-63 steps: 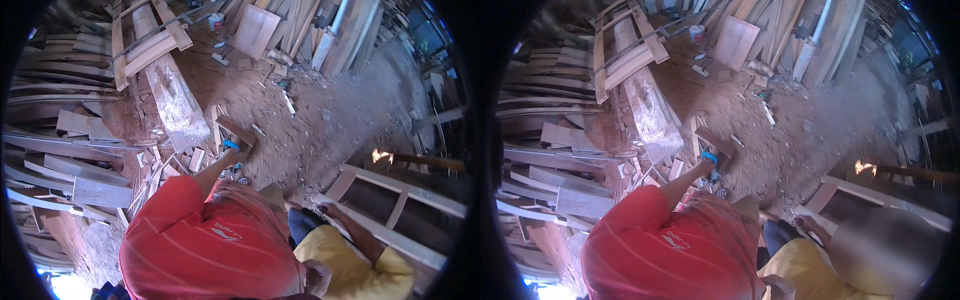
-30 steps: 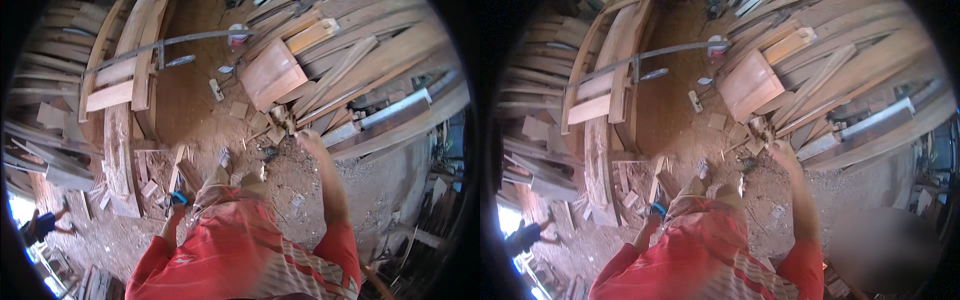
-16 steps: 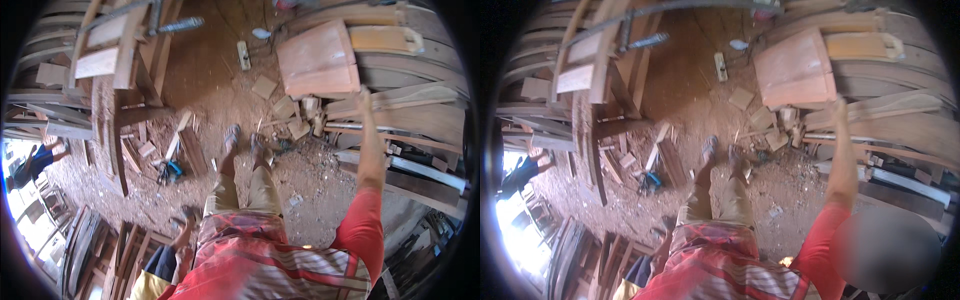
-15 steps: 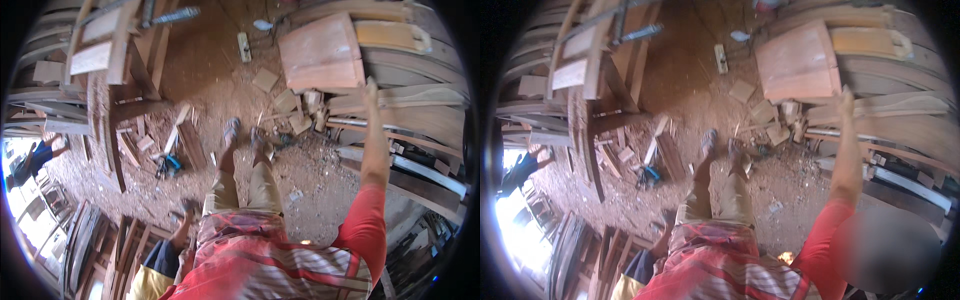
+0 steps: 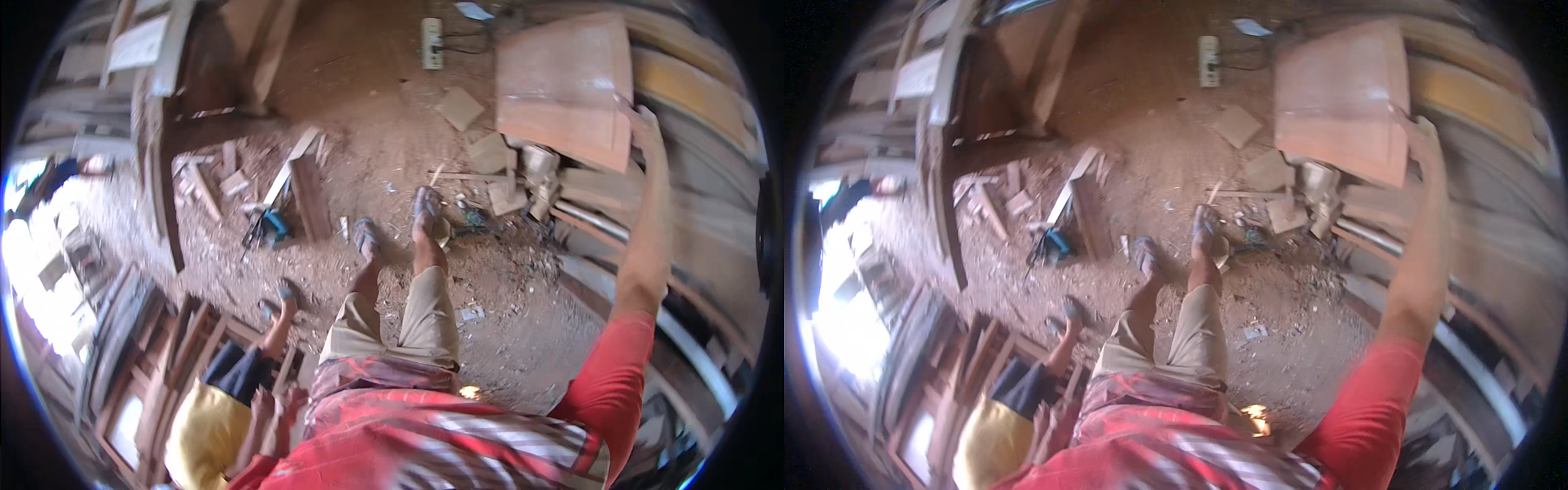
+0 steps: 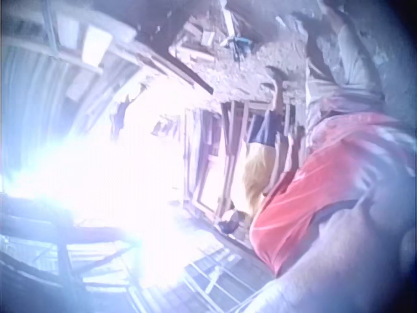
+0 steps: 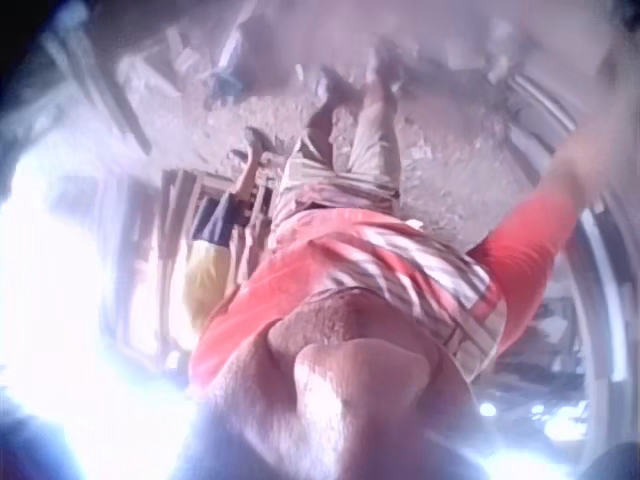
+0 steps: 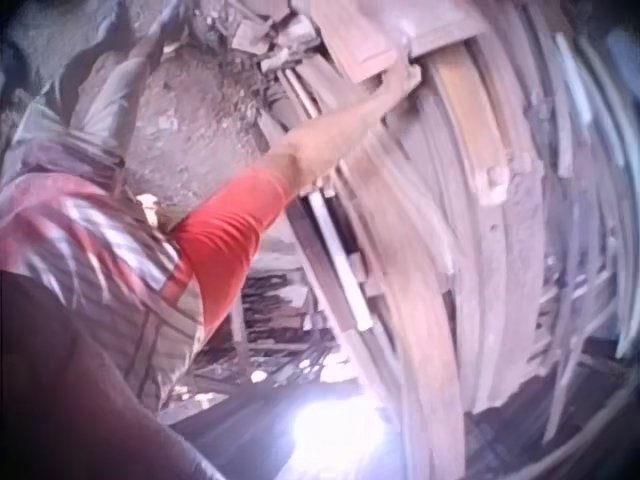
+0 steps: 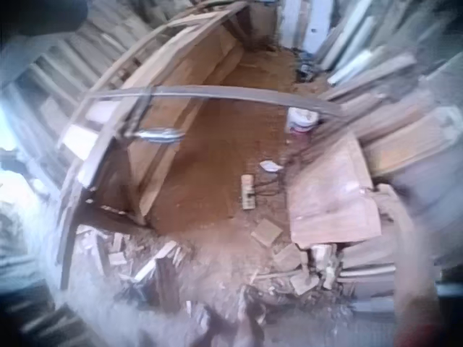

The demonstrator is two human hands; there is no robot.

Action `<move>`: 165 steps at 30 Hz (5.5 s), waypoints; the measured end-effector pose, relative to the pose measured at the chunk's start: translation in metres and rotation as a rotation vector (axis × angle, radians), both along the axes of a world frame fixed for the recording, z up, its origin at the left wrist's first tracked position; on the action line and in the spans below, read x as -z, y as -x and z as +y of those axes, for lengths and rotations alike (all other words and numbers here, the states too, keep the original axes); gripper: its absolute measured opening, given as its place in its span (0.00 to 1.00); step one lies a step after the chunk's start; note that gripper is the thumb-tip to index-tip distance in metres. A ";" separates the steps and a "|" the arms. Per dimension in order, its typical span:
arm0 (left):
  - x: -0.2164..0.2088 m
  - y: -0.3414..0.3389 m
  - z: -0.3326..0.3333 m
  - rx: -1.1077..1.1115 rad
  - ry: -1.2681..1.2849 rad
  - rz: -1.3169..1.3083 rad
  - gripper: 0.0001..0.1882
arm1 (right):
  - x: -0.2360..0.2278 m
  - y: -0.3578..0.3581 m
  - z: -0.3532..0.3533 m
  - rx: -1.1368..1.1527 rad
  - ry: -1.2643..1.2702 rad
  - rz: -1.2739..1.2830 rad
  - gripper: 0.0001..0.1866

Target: The person applies wood filler to a wooden door using a scraper, walks to retrieve a wooden panel, and sands the edge of the panel on the table with sandpaper.

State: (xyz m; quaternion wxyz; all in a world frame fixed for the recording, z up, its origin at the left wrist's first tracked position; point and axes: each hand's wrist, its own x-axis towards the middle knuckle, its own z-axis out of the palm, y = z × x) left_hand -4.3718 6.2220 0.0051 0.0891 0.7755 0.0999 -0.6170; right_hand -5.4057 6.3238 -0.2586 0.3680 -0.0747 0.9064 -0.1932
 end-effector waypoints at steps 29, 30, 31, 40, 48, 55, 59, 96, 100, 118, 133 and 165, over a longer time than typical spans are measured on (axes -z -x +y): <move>0.048 0.020 0.181 0.758 0.187 -0.256 0.24 | -0.149 -0.276 -0.071 -0.724 -0.219 0.298 0.24; 0.060 0.058 0.149 0.548 0.179 -0.276 0.23 | -0.163 -0.291 -0.068 -0.790 -0.219 0.270 0.24; 0.069 0.087 0.122 0.432 0.217 -0.248 0.23 | -0.179 -0.315 -0.070 -0.915 -0.255 0.237 0.23; 0.114 0.202 0.059 -0.704 -0.084 0.849 0.57 | -0.316 -0.488 -0.061 -2.039 0.098 0.077 0.24; 0.105 0.051 0.177 -0.773 -0.038 0.737 0.30 | -0.308 -0.644 -0.068 -2.284 0.164 -0.197 0.23; 0.086 0.016 0.203 -0.658 -0.089 0.755 0.38 | -0.336 -0.703 -0.071 -2.478 0.154 -0.099 0.20; 0.109 0.025 0.204 -0.838 0.193 0.718 0.35 | -0.324 -0.725 -0.079 -2.499 0.284 -0.033 0.20; 0.172 -0.460 -0.147 -0.869 0.591 0.345 0.30 | -0.237 -1.219 -0.460 -2.640 0.476 -0.032 0.27; 0.158 -0.522 -0.200 -0.882 0.689 0.320 0.32 | -0.236 -1.283 -0.515 -2.683 0.621 0.060 0.27; 0.122 -0.778 -0.549 -0.972 0.613 0.125 0.29 | -0.203 -1.550 -0.896 -2.586 0.685 -0.159 0.23; 0.124 -0.984 -0.851 -0.967 0.710 0.027 0.31 | -0.166 -1.756 -1.197 -2.537 0.673 -0.256 0.23; 0.148 -1.324 -1.570 -0.831 0.844 -0.188 0.29 | 0.051 -2.137 -1.975 -1.948 -0.118 -0.406 0.42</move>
